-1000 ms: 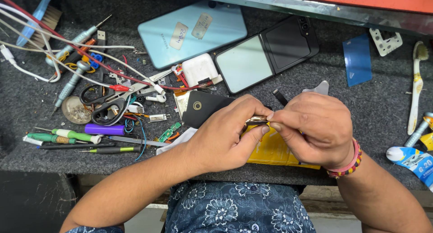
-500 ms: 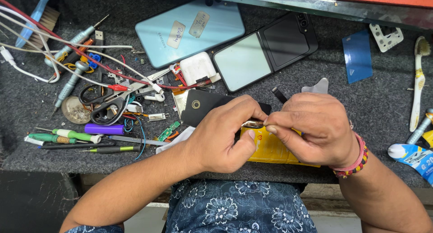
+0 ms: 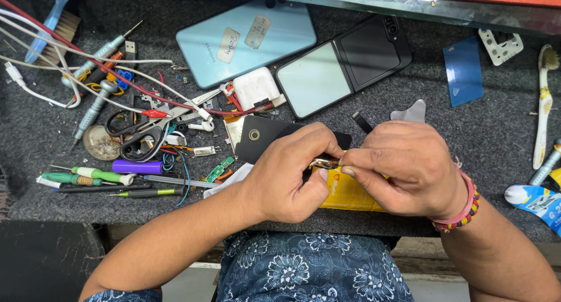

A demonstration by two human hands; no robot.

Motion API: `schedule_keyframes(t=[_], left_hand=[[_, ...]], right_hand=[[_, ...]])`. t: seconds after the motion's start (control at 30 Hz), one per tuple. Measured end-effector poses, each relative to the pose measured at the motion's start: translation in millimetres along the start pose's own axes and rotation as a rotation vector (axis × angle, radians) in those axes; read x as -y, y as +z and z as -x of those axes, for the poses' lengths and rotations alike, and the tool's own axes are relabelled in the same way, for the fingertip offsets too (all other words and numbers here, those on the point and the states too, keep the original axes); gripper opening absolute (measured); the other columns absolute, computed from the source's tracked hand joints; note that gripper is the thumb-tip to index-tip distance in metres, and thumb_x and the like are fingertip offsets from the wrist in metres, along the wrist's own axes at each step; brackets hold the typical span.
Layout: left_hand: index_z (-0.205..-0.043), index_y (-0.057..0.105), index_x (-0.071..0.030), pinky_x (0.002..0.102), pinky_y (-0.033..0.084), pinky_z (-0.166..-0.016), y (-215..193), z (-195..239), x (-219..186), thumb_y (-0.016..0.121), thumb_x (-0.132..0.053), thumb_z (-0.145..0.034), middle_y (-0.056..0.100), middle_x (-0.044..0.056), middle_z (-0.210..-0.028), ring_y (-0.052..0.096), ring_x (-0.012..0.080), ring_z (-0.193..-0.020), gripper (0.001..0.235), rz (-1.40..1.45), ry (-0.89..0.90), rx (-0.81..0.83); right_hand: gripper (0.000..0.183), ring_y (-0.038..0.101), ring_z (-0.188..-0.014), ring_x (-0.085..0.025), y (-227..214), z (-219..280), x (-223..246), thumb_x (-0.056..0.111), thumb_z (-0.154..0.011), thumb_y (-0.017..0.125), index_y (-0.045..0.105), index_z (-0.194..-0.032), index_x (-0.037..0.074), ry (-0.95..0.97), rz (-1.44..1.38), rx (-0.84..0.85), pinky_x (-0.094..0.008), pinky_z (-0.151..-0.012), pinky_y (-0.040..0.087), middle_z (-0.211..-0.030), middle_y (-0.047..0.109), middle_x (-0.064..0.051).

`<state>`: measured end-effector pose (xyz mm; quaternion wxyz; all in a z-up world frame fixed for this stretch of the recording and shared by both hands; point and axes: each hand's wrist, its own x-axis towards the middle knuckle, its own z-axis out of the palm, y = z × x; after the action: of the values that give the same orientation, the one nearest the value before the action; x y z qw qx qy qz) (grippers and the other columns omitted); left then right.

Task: The person uses a metal spudger to pry and separate components on a small circular electronic device. They repeatedly lift and adjust a thin internal layer while holding the device steady with the other hand.

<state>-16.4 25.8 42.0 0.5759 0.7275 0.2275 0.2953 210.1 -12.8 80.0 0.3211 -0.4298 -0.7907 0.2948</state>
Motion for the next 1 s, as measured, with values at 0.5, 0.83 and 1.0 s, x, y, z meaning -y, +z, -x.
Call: schedule_keyframes(t=[0.5,0.83,1.0], left_hand=[[-0.103,0.055,-0.002,0.039,0.054,-0.079,10.6,4.0,12.7,0.059,-0.014,-0.082,0.062,0.015,-0.097,0.065,0.0316,-0.088,0.024,0.011,-0.07,-0.204],[-0.113,0.044,0.001,0.038,0.057,-0.081,19.3,1.3,19.2,0.064,-0.014,-0.085,0.063,0.016,-0.099,0.068,0.026,-0.09,0.038,0.146,-0.107,-0.37],[-0.114,0.047,0.001,0.037,0.058,-0.082,23.0,-1.2,24.1,0.063,-0.015,-0.089,0.066,0.015,-0.099,0.069,0.0249,-0.091,0.034,0.177,-0.11,-0.398]], right_hand=[[0.013,0.061,-0.059,-0.024,16.0,-10.7,22.7,-0.001,-0.077,0.074,0.072,-0.089,0.003,0.024,0.223,-0.066,-0.036,-0.055,0.045,-0.069,0.063,-0.009],[0.008,0.063,-0.06,-0.019,32.3,-9.4,25.1,0.0,-0.086,0.074,0.072,-0.094,-0.001,0.198,0.222,-0.165,-0.027,-0.056,0.046,-0.071,0.066,-0.01],[0.008,0.064,-0.061,-0.018,36.3,-4.8,21.7,0.002,-0.089,0.075,0.073,-0.096,-0.003,0.264,0.245,-0.209,-0.028,-0.057,0.047,-0.074,0.068,-0.012]])
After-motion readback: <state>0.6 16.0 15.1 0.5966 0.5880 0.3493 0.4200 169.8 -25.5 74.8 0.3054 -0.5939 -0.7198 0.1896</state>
